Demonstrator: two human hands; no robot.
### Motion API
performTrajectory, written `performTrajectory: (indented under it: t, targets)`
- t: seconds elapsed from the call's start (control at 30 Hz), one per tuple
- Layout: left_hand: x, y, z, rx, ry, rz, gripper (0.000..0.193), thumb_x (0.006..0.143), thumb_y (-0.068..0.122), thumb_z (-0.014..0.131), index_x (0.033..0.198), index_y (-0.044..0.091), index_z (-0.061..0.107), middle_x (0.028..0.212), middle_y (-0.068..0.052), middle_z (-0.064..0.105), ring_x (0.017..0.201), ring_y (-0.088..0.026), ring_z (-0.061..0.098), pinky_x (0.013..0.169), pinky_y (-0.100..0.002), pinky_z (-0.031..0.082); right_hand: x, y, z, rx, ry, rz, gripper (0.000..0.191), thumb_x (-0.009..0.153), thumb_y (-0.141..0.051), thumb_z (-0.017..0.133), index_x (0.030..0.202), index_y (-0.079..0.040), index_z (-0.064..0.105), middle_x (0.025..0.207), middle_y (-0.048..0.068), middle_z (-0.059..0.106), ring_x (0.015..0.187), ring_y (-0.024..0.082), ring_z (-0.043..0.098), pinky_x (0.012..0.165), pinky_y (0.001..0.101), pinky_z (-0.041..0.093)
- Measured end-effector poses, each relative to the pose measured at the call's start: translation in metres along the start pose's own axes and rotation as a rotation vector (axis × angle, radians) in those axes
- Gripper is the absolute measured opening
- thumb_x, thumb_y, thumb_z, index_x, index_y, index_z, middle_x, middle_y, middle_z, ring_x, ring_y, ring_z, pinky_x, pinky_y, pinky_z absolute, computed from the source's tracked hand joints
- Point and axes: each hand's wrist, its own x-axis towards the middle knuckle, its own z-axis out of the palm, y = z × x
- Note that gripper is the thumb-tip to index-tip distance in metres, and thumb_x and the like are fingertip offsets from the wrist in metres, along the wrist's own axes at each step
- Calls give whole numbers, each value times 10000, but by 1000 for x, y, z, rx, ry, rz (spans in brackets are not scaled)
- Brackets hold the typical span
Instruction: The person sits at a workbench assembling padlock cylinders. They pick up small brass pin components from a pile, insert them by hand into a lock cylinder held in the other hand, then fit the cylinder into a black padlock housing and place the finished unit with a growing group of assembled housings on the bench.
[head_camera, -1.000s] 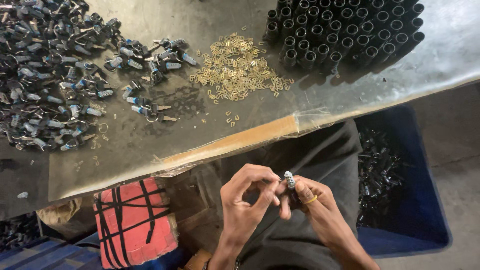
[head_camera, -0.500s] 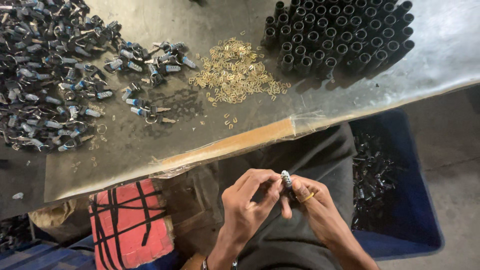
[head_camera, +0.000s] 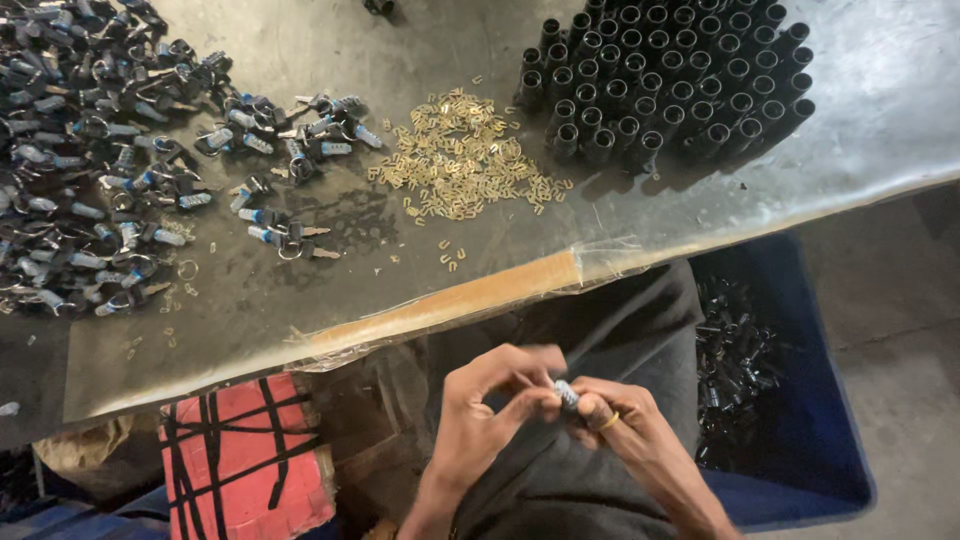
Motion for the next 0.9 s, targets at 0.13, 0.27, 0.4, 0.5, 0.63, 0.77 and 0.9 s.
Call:
performTrajectory:
  t: [0.13,0.27,0.4,0.5,0.63,0.77,0.9]
  targets:
    - [-1,-19,4,-508,-103,-117,215,902,117,799,1044,-31,735,1063,-85,620,1025,-159,604,930,-306,482,-3,-9,3,-42,-18,178,395,892,-396,661,970,-19,746,738,-13,657,623,107,581,576,260,484]
    - [-5,-29,13,-698,22,-7,221,893,179,781,967,-1,675,1029,-108,608,1042,-205,648,966,-352,506,7,-42,-6,-447,132,-356,188,920,-185,672,1017,-30,712,903,43,725,831,159,706,728,282,562]
    - [-8,-30,4,-816,102,5,185,914,150,722,933,-13,638,946,-107,587,767,-174,637,768,-354,540,66,-82,-41,-790,741,-530,105,1051,-155,660,1047,-51,676,952,72,713,804,204,687,723,326,530]
    - [-12,-29,-1,-772,76,-52,170,916,127,698,917,-27,627,876,-122,590,625,-146,586,598,-322,506,109,-100,-60,-855,936,-464,291,1009,-269,787,1128,-33,666,871,60,719,700,218,667,643,354,489]
    - [-22,-32,-3,-714,53,-150,154,907,123,675,921,-16,611,796,-104,606,629,-146,572,545,-302,487,136,-112,-60,-973,1028,-254,363,905,-367,873,1105,-106,719,727,27,709,667,231,662,628,389,466]
    - [-26,-40,-2,-834,163,-209,165,967,148,682,974,4,601,659,-40,538,556,-131,542,597,-319,513,124,-113,-47,-840,993,-365,326,969,-335,756,1180,-106,659,942,102,657,820,226,641,714,390,509]
    - [-25,-41,2,-857,248,-337,245,1012,169,678,1123,-45,634,706,5,481,568,-89,465,561,-296,449,71,-91,-26,-273,606,-674,344,1098,-348,662,1202,-57,510,1260,191,610,1033,225,607,921,387,521]
